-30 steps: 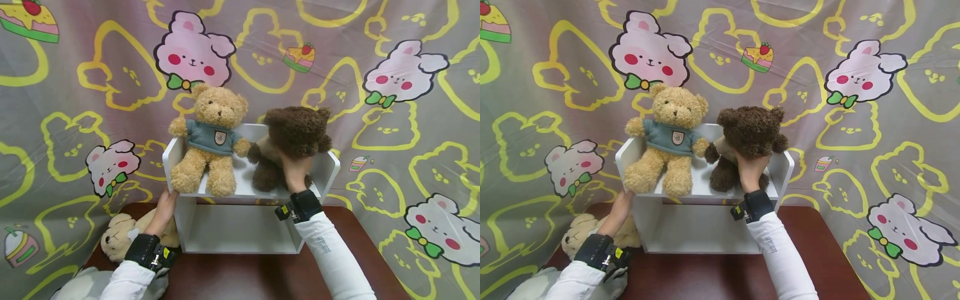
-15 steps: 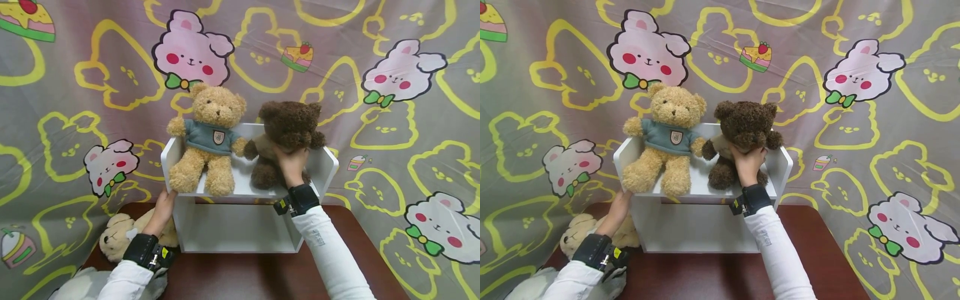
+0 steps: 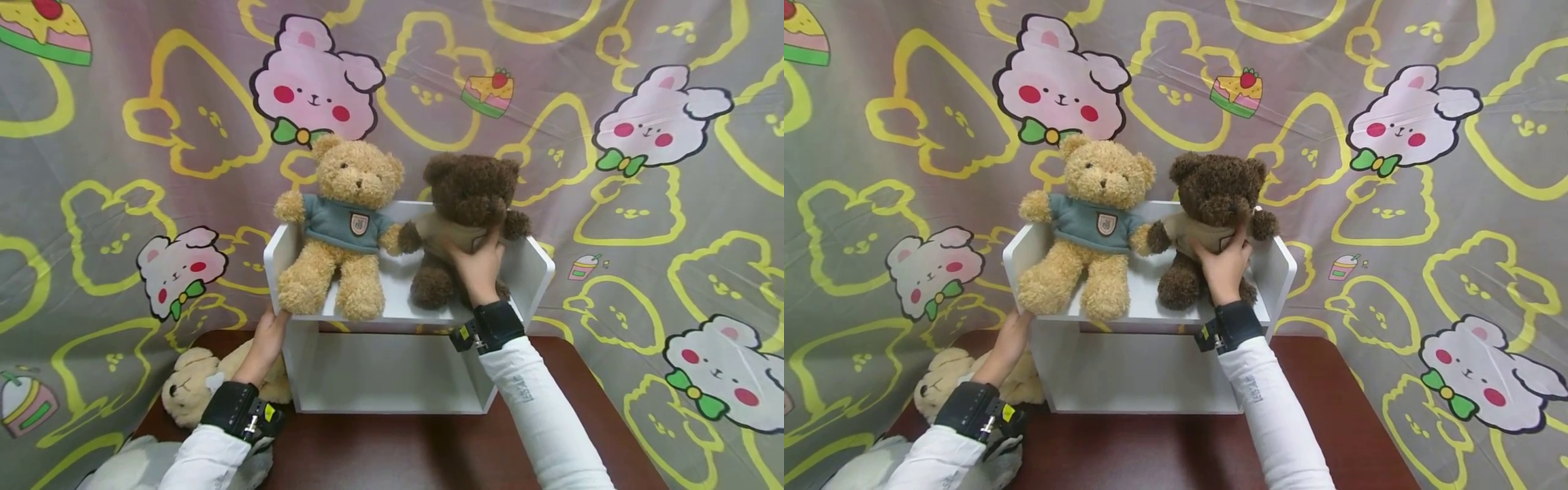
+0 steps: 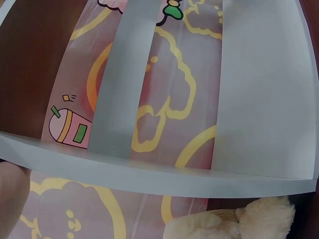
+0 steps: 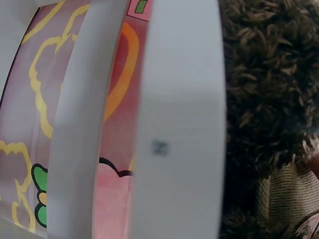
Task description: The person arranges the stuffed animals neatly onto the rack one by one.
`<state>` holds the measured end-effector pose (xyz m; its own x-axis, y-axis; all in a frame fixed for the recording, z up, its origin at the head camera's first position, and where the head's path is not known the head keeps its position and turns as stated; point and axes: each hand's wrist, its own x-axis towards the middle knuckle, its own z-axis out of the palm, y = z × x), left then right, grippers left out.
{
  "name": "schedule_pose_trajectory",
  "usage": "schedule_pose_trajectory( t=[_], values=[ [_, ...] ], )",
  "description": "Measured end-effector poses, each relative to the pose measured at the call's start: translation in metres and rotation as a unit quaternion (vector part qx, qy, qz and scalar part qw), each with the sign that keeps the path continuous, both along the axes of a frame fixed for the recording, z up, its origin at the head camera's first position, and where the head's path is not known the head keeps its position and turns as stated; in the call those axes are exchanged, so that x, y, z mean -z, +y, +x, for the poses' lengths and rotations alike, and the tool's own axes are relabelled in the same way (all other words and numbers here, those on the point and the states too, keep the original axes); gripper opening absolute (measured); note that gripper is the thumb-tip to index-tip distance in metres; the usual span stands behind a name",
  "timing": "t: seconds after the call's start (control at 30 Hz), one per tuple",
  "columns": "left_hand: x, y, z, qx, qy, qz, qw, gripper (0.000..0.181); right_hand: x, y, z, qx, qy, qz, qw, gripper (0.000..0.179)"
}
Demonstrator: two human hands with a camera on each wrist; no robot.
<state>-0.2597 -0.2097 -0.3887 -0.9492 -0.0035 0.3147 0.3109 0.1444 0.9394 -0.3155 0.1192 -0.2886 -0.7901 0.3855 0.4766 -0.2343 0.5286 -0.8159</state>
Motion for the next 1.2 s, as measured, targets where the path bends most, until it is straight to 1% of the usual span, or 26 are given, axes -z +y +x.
schedule_pose_trajectory(
  t=[0.1,0.23,0.3,0.37,0.47,0.6,0.73,0.83,0.93,1.03,1.2],
  values=[
    [0.0,0.0,0.0,-0.003,0.002,0.0,1.0,0.053,0.0,0.0,0.002,0.002,-0.012,-0.001,0.9999,0.092],
    [-0.001,0.0,-0.002,-0.009,0.002,-0.004,0.9999,0.052,0.0,0.0,0.003,0.008,-0.022,-0.015,0.9996,0.08],
    [-0.001,0.0,-0.002,-0.008,0.002,-0.002,1.0,0.051,0.0,0.0,0.004,0.012,-0.025,-0.025,0.9993,0.073],
    [-0.002,0.0,-0.002,-0.009,0.002,-0.002,1.0,0.05,0.001,0.0,0.005,0.015,-0.019,-0.033,0.9992,0.067],
    [-0.003,-0.001,-0.001,-0.007,0.003,-0.001,1.0,0.05,0.002,-0.001,0.006,0.016,0.017,-0.052,0.9984,0.059],
    [-0.005,0.0,-0.001,-0.008,-0.001,-0.003,1.0,0.05,0.005,-0.001,0.006,0.013,0.092,-0.078,0.9926,0.053],
    [-0.005,0.0,-0.001,-0.014,-0.006,-0.008,0.9999,0.052,0.009,-0.003,0.007,-0.013,0.168,-0.105,0.98,0.044],
    [-0.003,0.0,-0.001,-0.018,-0.01,-0.012,0.9997,0.052,0.012,-0.003,0.009,-0.031,0.213,-0.108,0.9705,0.037],
    [-0.001,0.0,-0.002,-0.014,-0.01,-0.008,0.9998,0.052,0.013,-0.004,0.011,-0.05,0.235,-0.103,0.9651,0.032],
    [0.001,-0.001,-0.003,-0.008,-0.002,0.0,1.0,0.051,0.011,-0.005,0.015,-0.074,0.248,-0.1,0.9608,0.031],
    [0.002,-0.001,-0.003,-0.001,0.008,0.005,1.0,0.051,-0.003,-0.011,0.034,-0.097,0.259,-0.087,0.9569,0.028]
  ],
)
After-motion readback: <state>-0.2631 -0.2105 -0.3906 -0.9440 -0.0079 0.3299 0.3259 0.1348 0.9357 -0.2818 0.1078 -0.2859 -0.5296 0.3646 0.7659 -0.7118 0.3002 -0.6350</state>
